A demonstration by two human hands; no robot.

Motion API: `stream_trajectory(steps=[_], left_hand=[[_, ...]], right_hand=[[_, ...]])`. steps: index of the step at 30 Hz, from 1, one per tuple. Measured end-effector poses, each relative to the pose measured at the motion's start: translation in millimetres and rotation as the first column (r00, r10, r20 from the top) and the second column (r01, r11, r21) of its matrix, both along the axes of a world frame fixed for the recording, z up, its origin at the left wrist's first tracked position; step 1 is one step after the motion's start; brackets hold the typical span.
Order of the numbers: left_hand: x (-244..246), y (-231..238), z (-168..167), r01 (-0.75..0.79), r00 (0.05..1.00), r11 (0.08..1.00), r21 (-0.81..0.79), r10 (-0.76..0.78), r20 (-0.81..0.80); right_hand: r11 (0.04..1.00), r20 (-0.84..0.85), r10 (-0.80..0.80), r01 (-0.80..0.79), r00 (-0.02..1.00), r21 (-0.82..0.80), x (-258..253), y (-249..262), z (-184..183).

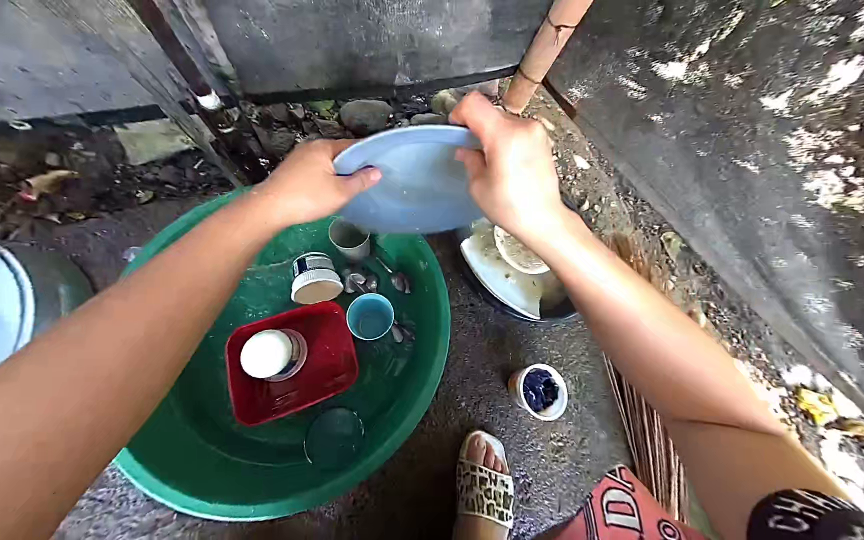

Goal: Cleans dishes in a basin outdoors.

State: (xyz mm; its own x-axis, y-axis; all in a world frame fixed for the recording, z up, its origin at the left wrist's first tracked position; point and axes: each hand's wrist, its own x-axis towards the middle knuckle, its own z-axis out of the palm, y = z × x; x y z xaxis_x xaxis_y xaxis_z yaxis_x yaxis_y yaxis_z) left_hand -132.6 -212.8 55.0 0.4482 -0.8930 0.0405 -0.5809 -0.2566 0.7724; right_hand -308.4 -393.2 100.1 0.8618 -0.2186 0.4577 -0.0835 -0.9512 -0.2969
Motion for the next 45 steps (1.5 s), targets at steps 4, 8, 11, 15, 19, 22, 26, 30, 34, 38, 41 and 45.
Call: stream_trajectory(steps=[4,8,11,15,19,22,26,30,34,38,41,45], left_hand=[[35,30,-8,-0.183,0.978,0.951,0.25,0.151,0.141],[81,81,-42,-0.316,0.934,0.863,0.395,0.209,0.29],[104,112,-61,-0.483,0.875,0.77,0.418,0.411,0.255],[116,132,-72,-0.598,0.801,0.694,0.4,0.532,0.276],[122,135,-76,-0.655,0.755,0.663,0.362,0.569,0.326],[126,135,-73,-0.686,0.727,0.62,0.381,0.571,0.381],[126,131,-58,-0.645,0.76,0.592,0.482,0.432,0.486],[124,133,-64,-0.599,0.793,0.546,0.586,0.303,0.529],[121,143,-89,-0.592,0.804,0.531,0.606,0.342,0.487],[124,139,-92,-0.583,0.801,0.672,0.456,0.38,0.463],[130,122,-81,-0.496,0.852,0.802,0.333,0.375,0.366],[127,93,-60,-0.45,0.889,0.859,0.244,0.404,0.218]], right_hand=[[0.909,-0.253,0.008,0.098,0.968,0.406,7,-57,-48],[0.913,-0.799,-0.252,0.407,0.546,-0.009,-41,-96,-134],[0.871,-0.893,-0.314,0.472,0.323,-0.136,-87,-102,-193],[0.897,-0.883,-0.345,0.387,0.317,-0.212,-112,-100,-220],[0.89,-0.881,-0.367,0.389,0.299,-0.238,-102,-94,-207],[0.86,-0.861,-0.393,0.461,0.323,-0.22,-86,-94,-166],[0.862,-0.831,-0.279,0.507,0.481,0.005,-77,-126,-113],[0.776,-0.7,-0.196,0.545,0.687,0.317,-57,-104,-53],[0.867,-0.572,0.038,0.258,0.819,0.427,-21,-39,-20],[0.959,-0.582,0.233,-0.087,0.779,0.268,23,39,-48],[0.951,-0.66,0.277,-0.298,0.699,0.083,46,93,-75],[0.836,-0.674,0.407,-0.548,0.616,0.003,59,127,-142]])
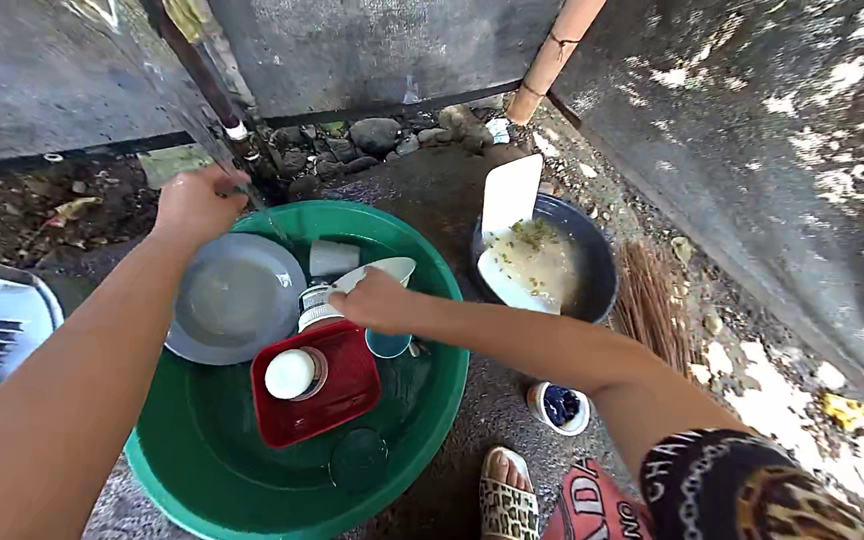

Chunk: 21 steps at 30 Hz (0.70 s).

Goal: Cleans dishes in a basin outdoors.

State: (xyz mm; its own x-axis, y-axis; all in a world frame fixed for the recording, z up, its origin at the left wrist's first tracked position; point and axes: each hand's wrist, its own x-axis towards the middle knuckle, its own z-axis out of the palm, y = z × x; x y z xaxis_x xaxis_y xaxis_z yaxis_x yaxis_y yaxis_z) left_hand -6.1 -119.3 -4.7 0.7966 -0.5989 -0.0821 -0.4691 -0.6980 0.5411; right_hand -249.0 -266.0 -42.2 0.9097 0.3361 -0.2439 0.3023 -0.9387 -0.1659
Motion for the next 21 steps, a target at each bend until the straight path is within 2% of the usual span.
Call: stream_trajectory(steps=[2,4,6,8,10,11,13,15,17,19,21], left_hand=[[0,-9,4,-0.069,0.983,0.979,-0.192,0.034,-0.18],[-2,-17,6,-0.239,0.914,0.892,-0.384,0.073,-0.399],[-1,-22,11,-0.366,0.854,0.807,-0.463,0.093,-0.512],[-3,-25,18,-0.432,0.829,0.777,-0.458,0.141,-0.542],[-3,-27,22,-0.461,0.823,0.778,-0.426,0.196,-0.533],[0,-28,21,-0.461,0.824,0.777,-0.428,0.197,-0.53],[3,-30,20,-0.449,0.825,0.773,-0.448,0.166,-0.54],[2,-31,20,-0.438,0.821,0.774,-0.457,0.138,-0.553],[1,-34,22,-0.424,0.816,0.785,-0.452,0.114,-0.567],[1,-35,20,-0.414,0.809,0.787,-0.457,0.088,-0.581],[-2,-38,20,-0.396,0.812,0.797,-0.456,0.072,-0.579]], right_hand=[[0.999,-0.086,0.046,-0.047,0.995,-0.018,0,7,-17],[0.999,-0.164,0.037,-0.036,0.986,0.013,-4,6,-29],[0.994,-0.238,-0.007,0.033,0.971,0.105,-5,-8,-31],[0.968,-0.195,-0.151,0.185,0.969,0.17,-5,-36,-21],[0.92,-0.016,-0.383,0.383,0.923,0.077,3,-76,-1],[0.859,0.082,-0.511,0.512,0.856,0.007,9,-99,9],[0.716,0.26,-0.662,0.695,0.703,-0.056,18,-155,21],[0.646,0.323,-0.708,0.761,0.628,-0.062,15,-215,20],[0.615,0.254,-0.733,0.774,0.631,-0.15,2,-260,14],[0.603,0.211,-0.73,0.758,0.65,-0.249,-13,-279,10],[0.585,0.167,-0.738,0.744,0.653,-0.324,-19,-267,26]])
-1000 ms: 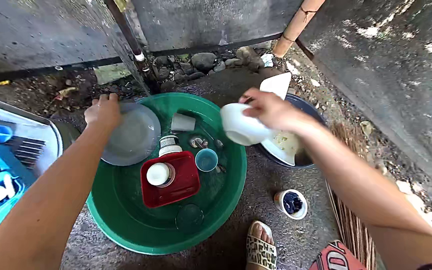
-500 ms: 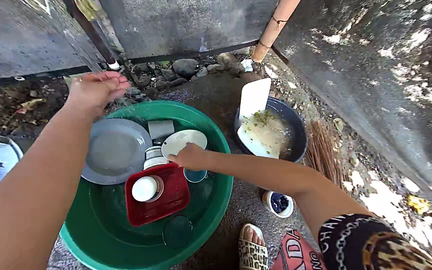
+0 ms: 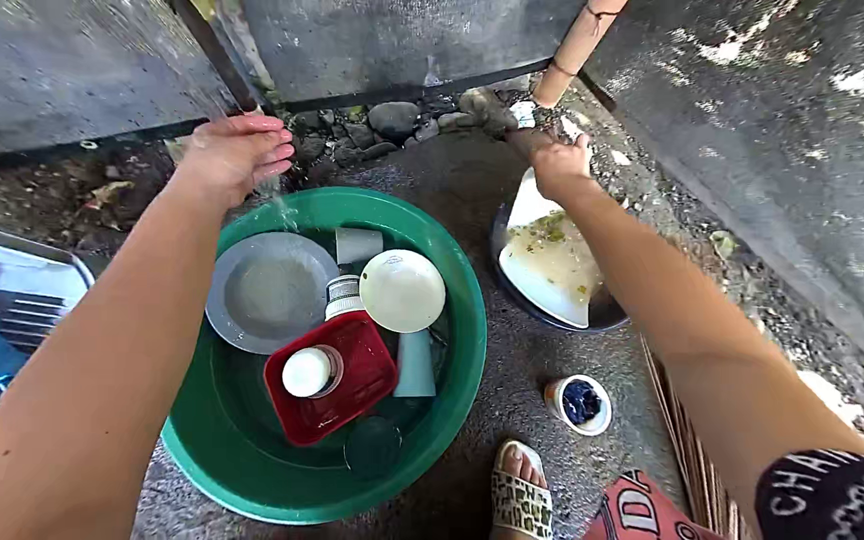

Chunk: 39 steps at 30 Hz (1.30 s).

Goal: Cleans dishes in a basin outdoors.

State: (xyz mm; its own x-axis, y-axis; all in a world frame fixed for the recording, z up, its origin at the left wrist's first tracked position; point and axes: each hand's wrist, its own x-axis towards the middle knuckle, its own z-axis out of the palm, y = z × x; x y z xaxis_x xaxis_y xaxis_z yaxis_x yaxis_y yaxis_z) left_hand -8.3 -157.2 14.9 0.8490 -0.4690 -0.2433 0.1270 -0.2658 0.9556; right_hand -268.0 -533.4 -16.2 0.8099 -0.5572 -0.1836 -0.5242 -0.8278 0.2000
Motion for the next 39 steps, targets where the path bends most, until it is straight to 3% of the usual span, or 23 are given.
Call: stream_trajectory(steps=[2,4,7,10,12,15,17,20,23,25,27,29,32,36,39], left_hand=[[-5,-2,0,0.072,0.996,0.996,0.056,-0.075,0.046],[-10,-5,-1,0.202,0.961,0.967,0.154,-0.226,0.159],[-26,-15,5,0.456,0.809,0.839,0.296,-0.53,0.256],[-56,-29,12,0.668,0.623,0.669,0.326,-0.742,0.247],[-79,-34,19,0.697,0.59,0.652,0.298,-0.758,0.278],[-91,-30,30,0.59,0.649,0.712,0.381,-0.699,0.301],[-80,-16,31,0.534,0.665,0.682,0.5,-0.704,0.25],[-49,21,11,0.463,0.677,0.568,0.681,-0.723,0.142],[-19,63,-19,0.419,0.695,0.438,0.795,-0.719,0.03],[-6,86,-38,0.4,0.736,0.395,0.827,-0.677,-0.033],[0,102,-52,0.382,0.784,0.436,0.815,-0.619,-0.037],[8,109,-65,0.351,0.815,0.534,0.769,-0.578,0.03],[12,96,-57,0.277,0.849,0.676,0.683,-0.505,0.155],[2,61,-32,0.228,0.891,0.854,0.468,-0.377,0.254],[-1,38,-22,0.197,0.927,0.919,0.34,-0.288,0.241]], right_hand=[[1.0,-0.067,0.009,-0.007,0.998,0.028,3,27,30],[0.996,-0.026,0.086,-0.085,0.996,0.026,5,64,63],[0.955,0.097,0.296,-0.296,0.95,-0.016,6,126,109],[0.882,0.285,0.46,-0.47,0.841,-0.034,8,174,137],[0.848,0.392,0.485,-0.53,0.782,0.008,14,191,146],[0.853,0.49,0.388,-0.506,0.78,0.13,23,178,139],[0.926,0.389,0.259,-0.342,0.884,0.162,19,157,125],[0.971,-0.025,0.057,-0.05,0.998,0.234,-8,128,86],[0.94,-0.528,0.052,0.138,0.848,0.314,-48,101,18],[0.916,-0.654,0.052,0.225,0.755,0.332,-82,89,-27],[0.868,-0.626,-0.016,0.321,0.78,0.378,-114,72,-63],[0.816,-0.564,-0.128,0.41,0.816,0.408,-136,52,-81],[0.759,-0.41,-0.384,0.536,0.827,0.371,-159,23,-110],[0.576,-0.209,-0.727,0.747,0.654,0.333,-166,16,-129],[0.436,-0.207,-0.824,0.824,0.528,0.363,-164,12,-132]])
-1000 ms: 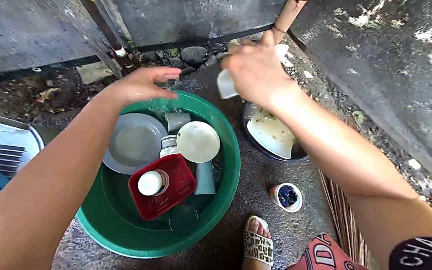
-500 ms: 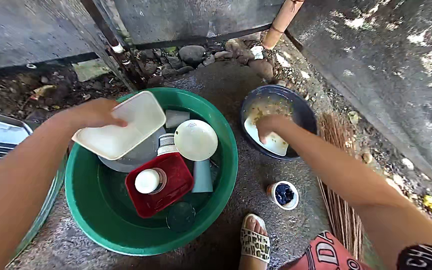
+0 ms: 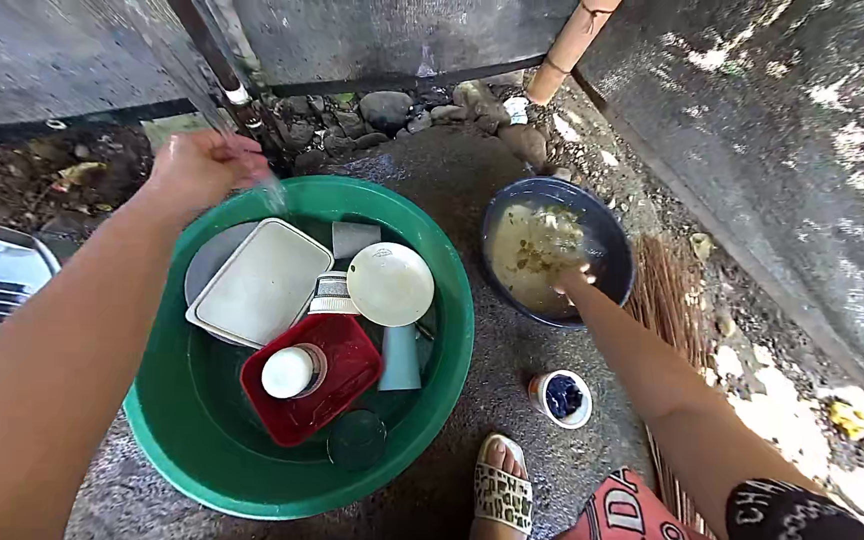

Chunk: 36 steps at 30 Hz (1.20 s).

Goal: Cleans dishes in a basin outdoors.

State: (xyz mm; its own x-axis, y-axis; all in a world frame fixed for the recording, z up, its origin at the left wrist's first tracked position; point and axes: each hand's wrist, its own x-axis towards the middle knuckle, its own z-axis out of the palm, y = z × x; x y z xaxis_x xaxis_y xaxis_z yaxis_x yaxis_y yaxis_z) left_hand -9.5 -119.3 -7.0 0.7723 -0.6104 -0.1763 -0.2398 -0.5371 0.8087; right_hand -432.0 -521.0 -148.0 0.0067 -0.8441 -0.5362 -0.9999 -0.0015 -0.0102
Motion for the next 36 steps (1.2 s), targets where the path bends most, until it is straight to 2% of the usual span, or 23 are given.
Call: stream_trajectory(steps=[2,4,9,12,14,17,19,21,23,26,28,31,34,36], left_hand=[[-1,-11,1,-0.036,0.999,0.996,-0.077,0.034,-0.022],[-1,-20,1,-0.072,0.997,0.988,-0.138,0.069,-0.027],[-7,-43,11,-0.19,0.982,0.977,-0.102,0.188,-0.021],[-4,-53,15,-0.195,0.981,0.973,-0.124,0.191,-0.047],[-3,-57,16,-0.218,0.976,0.965,-0.143,0.213,-0.048],[-1,-59,14,-0.286,0.958,0.934,-0.212,0.273,-0.091],[2,-58,11,-0.31,0.95,0.916,-0.253,0.288,-0.121],[3,-57,11,-0.3,0.953,0.925,-0.232,0.282,-0.11],[5,-54,10,-0.257,0.966,0.951,-0.17,0.246,-0.085],[3,-53,9,-0.1,0.995,0.992,-0.078,0.099,-0.015],[-2,-55,12,0.027,0.999,0.999,0.017,-0.027,0.026],[-16,-68,21,0.199,0.972,0.969,0.148,-0.214,0.099],[-42,-82,39,0.34,0.894,0.93,0.141,-0.366,0.259],[-68,-90,57,0.432,0.825,0.895,0.112,-0.442,0.351]], right_hand=[[0.999,0.003,-0.049,0.049,0.999,0.008,-5,0,3],[0.999,0.032,-0.036,0.034,0.999,0.041,-12,-5,2],[0.993,0.199,-0.063,0.043,0.978,0.106,-23,-12,-7],[0.951,0.365,-0.268,0.185,0.891,0.248,-34,-16,-4],[0.908,0.384,-0.378,0.258,0.842,0.329,-38,-26,-1],[0.877,0.401,-0.467,0.353,0.788,0.327,-39,-32,9],[0.891,0.407,-0.448,0.359,0.796,0.279,-39,-35,27],[0.931,0.405,-0.362,0.309,0.839,0.193,-39,-42,53],[0.978,0.39,-0.201,0.203,0.899,0.035,-35,-46,86],[0.965,0.239,0.142,-0.081,0.961,-0.248,-15,-41,145],[0.874,0.088,0.335,-0.274,0.938,-0.401,4,-23,182],[0.714,-0.082,0.508,-0.472,0.858,-0.517,31,25,230],[0.562,-0.124,0.652,-0.586,0.748,-0.584,54,74,264],[0.419,-0.117,0.776,-0.644,0.62,-0.64,69,106,278]])
